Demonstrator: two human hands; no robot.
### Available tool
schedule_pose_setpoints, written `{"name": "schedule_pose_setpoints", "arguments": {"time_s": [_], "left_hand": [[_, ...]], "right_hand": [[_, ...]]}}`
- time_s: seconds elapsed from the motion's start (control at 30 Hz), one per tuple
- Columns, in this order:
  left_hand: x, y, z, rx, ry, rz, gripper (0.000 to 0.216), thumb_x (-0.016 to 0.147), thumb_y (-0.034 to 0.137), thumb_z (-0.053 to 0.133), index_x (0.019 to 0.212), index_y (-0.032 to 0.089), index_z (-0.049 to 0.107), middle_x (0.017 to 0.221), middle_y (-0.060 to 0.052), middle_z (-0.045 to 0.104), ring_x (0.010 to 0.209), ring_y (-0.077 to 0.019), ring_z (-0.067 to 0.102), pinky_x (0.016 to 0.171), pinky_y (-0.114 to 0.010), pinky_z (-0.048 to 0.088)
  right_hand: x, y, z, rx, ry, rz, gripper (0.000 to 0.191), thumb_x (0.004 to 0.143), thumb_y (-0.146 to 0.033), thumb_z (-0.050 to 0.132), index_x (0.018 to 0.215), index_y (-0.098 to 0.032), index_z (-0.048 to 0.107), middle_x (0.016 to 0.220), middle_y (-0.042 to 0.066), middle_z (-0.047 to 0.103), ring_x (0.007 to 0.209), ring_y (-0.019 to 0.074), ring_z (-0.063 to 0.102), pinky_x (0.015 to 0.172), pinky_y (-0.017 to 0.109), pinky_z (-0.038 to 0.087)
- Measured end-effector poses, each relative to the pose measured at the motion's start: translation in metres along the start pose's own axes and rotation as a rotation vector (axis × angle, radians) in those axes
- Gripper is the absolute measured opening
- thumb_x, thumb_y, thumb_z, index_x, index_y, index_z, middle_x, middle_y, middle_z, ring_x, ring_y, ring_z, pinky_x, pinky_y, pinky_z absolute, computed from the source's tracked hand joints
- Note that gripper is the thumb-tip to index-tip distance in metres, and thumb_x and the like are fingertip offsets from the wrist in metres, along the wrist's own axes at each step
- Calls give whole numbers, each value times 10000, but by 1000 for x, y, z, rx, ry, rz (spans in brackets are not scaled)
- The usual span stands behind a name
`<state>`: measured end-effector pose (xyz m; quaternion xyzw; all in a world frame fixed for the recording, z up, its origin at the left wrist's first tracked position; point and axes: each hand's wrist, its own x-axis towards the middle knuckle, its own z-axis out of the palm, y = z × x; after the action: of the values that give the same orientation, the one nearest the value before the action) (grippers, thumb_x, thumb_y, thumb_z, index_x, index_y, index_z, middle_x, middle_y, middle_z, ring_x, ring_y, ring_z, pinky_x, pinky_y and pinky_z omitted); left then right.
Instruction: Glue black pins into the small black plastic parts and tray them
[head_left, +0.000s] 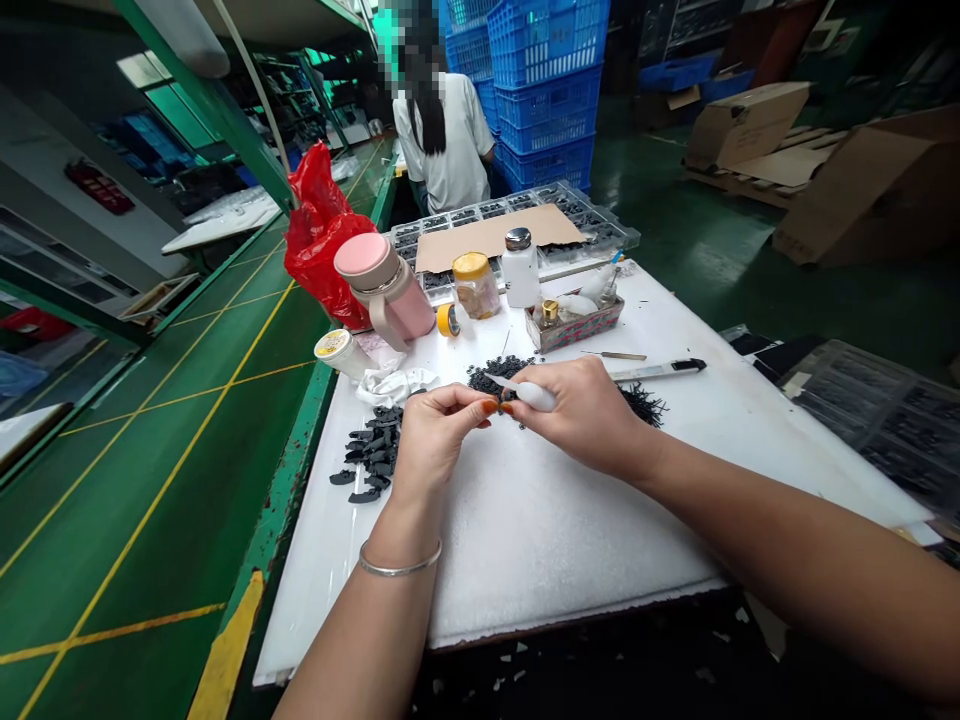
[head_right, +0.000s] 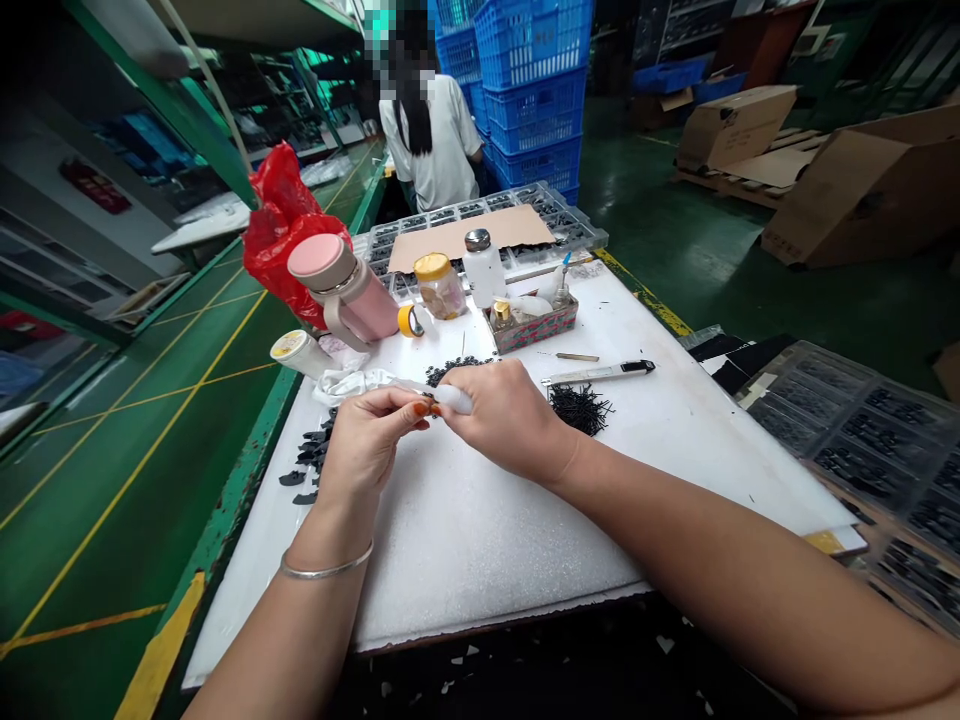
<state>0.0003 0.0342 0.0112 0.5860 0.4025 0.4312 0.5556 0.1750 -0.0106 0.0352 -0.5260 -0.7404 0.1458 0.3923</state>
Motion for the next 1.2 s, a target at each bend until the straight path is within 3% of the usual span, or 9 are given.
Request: {"name": "schedule_pose_setpoints", "arguments": {"time_s": [0.13,0.3,0.83,1.2], "left_hand": [[1,1,-1,-122,-18,-103,217,636,310,824,692,127,720,684,-59,654,614,-117,573,586,-197,499],[1,2,-3,-304,-87,-203,248,681,315,803,828,136,716,773,-47,630,679,-111,580,597,-193,534],[2,-4,-7,-387,-197,-317,226,657,239,817,767,118,662,753,-40,605,688,-109,560,555,-174,518],[2,0,-11,-409,-253,-328,221,658,215,812,787,131,653,737,-29,579,686,-111,559,561,-180,530]], "right_hand": [[1,0,-2,147,-16,69,104,796,-176,629,738,-136,705,611,-16,630,560,98,528,542,218,326],[1,1,-2,218,-15,111,126,807,-213,633,754,-124,704,587,-17,603,557,99,510,525,224,309],[0,1,0,278,-49,121,110,776,-190,650,714,-114,700,571,-18,600,537,97,511,506,218,324],[5,3,2,714,-175,291,145,742,-241,663,761,-97,666,584,22,613,505,105,522,479,220,423]]}}
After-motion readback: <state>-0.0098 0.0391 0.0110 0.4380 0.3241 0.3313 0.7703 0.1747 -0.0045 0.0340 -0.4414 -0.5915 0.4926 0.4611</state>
